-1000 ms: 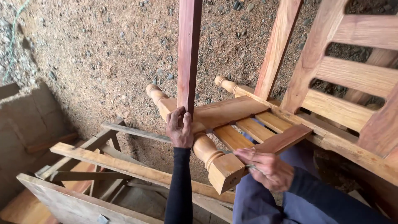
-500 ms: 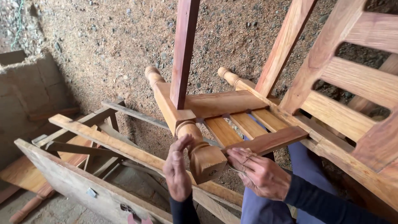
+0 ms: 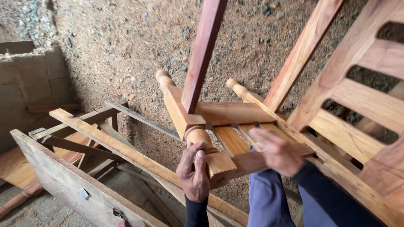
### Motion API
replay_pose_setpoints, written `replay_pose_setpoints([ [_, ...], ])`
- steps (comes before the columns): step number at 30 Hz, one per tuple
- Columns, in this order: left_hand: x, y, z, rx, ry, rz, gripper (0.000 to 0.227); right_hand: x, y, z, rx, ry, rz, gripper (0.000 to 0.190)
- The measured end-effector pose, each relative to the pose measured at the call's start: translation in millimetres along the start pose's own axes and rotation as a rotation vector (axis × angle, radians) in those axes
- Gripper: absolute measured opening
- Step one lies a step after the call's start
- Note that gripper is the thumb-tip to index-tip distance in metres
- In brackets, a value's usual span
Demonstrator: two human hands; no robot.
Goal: Sanding the various components of a wooden chair using a piece of sandpaper.
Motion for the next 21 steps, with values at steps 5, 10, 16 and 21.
replay_pose_setpoints([
  [5, -7.2, -16.5, -2.1, -0.174, 0.224, 0.061, 0.029, -22.8, 17.6, 22.9, -0.045, 0.329, 0.481, 0.045],
  [10, -8.3, -9.5, -16.1, -0.053, 0.19, -0.057, 0.026, -78.9, 40.0, -9.7, -0.057, 0.313, 0.585, 0.051],
  [16, -8.6, -6.4, -24.9, -0.072, 0.24, -0.021, 0.024, -67.9, 29.8, -15.4, -0.214, 0.258, 0.604, 0.05],
  [21, -11.9, -5.5, -19.1, -0.101, 0.272, 0.009, 0.026, -66.4, 26.4, -20.5, -0.131, 0.455, 0.556, 0.045],
])
Point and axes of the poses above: each hand's wrist, its own y-axis towards the middle knuckle, its own x-axis out of the back of the hand, z = x × y, the point moved 4 cm from there along y, towards the middle knuckle, and after that the axes turned 5 degrees about -y, right-handed, at the moved point
